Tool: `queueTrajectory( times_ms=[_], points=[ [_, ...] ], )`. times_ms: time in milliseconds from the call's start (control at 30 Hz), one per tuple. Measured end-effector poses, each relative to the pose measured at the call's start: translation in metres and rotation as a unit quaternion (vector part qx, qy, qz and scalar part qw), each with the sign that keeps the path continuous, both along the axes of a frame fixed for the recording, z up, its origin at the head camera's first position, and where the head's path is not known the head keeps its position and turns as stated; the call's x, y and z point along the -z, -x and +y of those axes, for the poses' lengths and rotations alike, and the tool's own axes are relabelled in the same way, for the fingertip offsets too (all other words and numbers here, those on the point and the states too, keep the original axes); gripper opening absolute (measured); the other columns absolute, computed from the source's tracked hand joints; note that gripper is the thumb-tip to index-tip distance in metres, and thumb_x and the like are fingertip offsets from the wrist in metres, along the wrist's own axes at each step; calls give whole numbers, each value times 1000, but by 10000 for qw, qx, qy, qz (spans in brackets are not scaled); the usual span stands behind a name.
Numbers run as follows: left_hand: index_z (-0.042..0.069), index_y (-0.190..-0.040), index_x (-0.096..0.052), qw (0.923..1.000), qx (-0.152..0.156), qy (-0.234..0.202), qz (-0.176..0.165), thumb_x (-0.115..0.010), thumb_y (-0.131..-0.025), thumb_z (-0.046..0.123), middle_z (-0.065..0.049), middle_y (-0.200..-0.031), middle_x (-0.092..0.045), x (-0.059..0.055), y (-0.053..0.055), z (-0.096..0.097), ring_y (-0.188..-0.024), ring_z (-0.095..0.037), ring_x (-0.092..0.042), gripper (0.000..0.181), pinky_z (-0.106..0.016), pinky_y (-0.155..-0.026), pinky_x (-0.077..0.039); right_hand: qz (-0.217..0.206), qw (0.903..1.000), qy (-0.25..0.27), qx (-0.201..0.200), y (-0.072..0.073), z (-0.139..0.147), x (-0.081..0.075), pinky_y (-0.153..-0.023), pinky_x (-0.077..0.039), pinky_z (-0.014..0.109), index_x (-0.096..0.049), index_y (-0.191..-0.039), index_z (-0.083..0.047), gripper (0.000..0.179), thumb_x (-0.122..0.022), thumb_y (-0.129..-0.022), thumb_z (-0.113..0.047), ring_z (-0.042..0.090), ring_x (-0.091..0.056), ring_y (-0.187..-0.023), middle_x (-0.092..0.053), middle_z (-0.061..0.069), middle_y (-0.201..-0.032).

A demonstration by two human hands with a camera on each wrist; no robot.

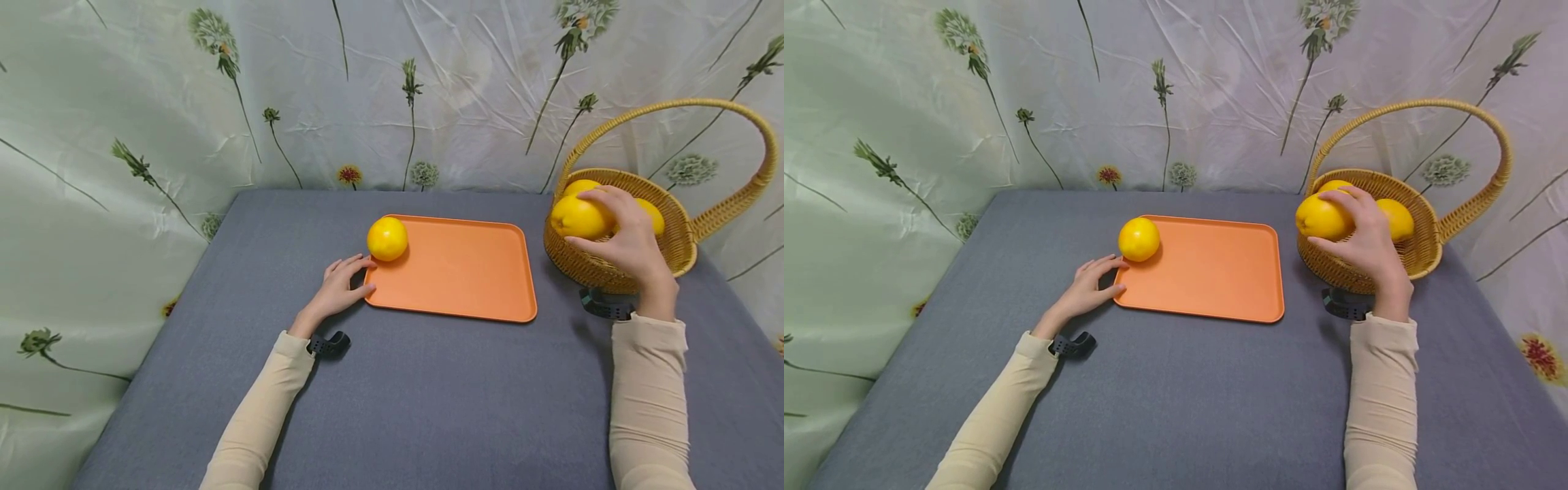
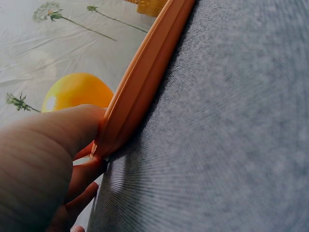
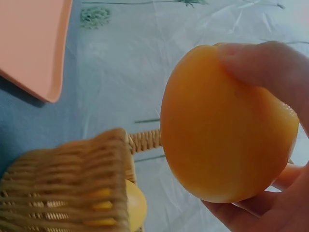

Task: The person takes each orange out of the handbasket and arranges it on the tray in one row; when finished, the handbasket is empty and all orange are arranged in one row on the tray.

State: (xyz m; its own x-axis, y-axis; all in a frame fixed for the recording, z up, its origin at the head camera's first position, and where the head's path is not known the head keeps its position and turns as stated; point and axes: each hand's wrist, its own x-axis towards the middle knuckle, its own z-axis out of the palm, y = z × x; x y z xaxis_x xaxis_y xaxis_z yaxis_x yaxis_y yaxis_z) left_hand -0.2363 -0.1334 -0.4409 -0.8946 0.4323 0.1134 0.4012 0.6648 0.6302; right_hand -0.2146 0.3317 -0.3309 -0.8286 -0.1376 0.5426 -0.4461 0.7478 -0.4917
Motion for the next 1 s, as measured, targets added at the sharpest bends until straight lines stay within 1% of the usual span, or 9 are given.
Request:
queueTrajectory(
  times_ms=[67,167,267,300,400,533,600,767,1000],
  points=[
    [9,-128,-54,10000,-4,9,-4,-64,-88,27,-11,-141,-50,0,0,0,-140,-30,-32,45,-56,-113,-10,-35,10000,-55,-30,1,-3,1,-93,-27,15,-58,-123,-8,72,-83,-57,2,30,-44,-118,-50,21,-129],
    [9,-128,-54,10000,-6,17,-10,-64,-88,27,-12,-141,-50,-2,0,0,-140,-30,-32,45,-56,-113,-10,-9,9999,-123,-78,4,-7,3,-93,-30,29,-59,-122,-8,72,-84,-56,2,35,-45,-117,-51,21,-129],
    [9,-128,-54,10000,0,33,-14,-63,-88,28,-12,-141,-50,-2,0,0,-141,-30,-31,45,-56,-114,-10,-3,9997,-153,-169,6,-11,6,-93,-30,25,-59,-122,-8,73,-84,-54,3,33,-45,-115,-50,20,-127],
    [9,-128,-54,10000,0,38,-10,-63,-88,28,-12,-140,-50,-2,0,0,-141,-30,-32,45,-56,-113,-10,2,9997,-172,-197,7,-13,7,-92,-28,20,-59,-121,-8,73,-85,-54,3,31,-45,-114,-51,19,-126],
    [9,-128,-54,10000,5,46,-23,-63,-88,28,-12,-141,-50,-2,0,0,-141,-30,-32,45,-56,-114,-10,-51,9992,-207,-340,9,-17,10,-93,-30,22,-58,-122,-9,72,-84,-55,3,32,-45,-114,-50,19,-126],
    [9,-128,-54,10000,12,37,-48,-64,-88,28,-12,-141,-50,-2,0,1,-141,-30,-31,46,-56,-113,-10,-198,9979,-304,-534,13,-24,13,-92,-34,50,-58,-122,-9,71,-84,-57,0,39,-44,-116,-47,22,-130],
    [9,-128,-54,10000,19,21,-59,-64,-88,28,-12,-141,-50,-3,0,1,-141,-30,-31,46,-56,-113,-9,-296,9971,-333,-610,15,-27,15,-93,-33,55,-57,-122,-9,70,-84,-58,-1,41,-43,-118,-46,23,-132],
    [9,-128,-54,10000,36,-11,-55,-64,-88,28,-12,-141,-50,-2,0,1,-141,-30,-31,45,-56,-113,-9,-499,9955,-329,-736,17,-34,19,-95,-33,58,-57,-123,-9,70,-84,-59,-1,41,-40,-124,-43,25,-135],
    [10,-128,-54,10000,22,-20,-35,-64,-88,28,-11,-141,-50,-1,-1,1,-141,-30,-31,45,-56,-113,-9,-447,9941,-322,-931,20,-40,22,-95,-34,58,-58,-122,-10,69,-84,-59,-2,40,-42,-121,-44,24,-134]
  ],
)
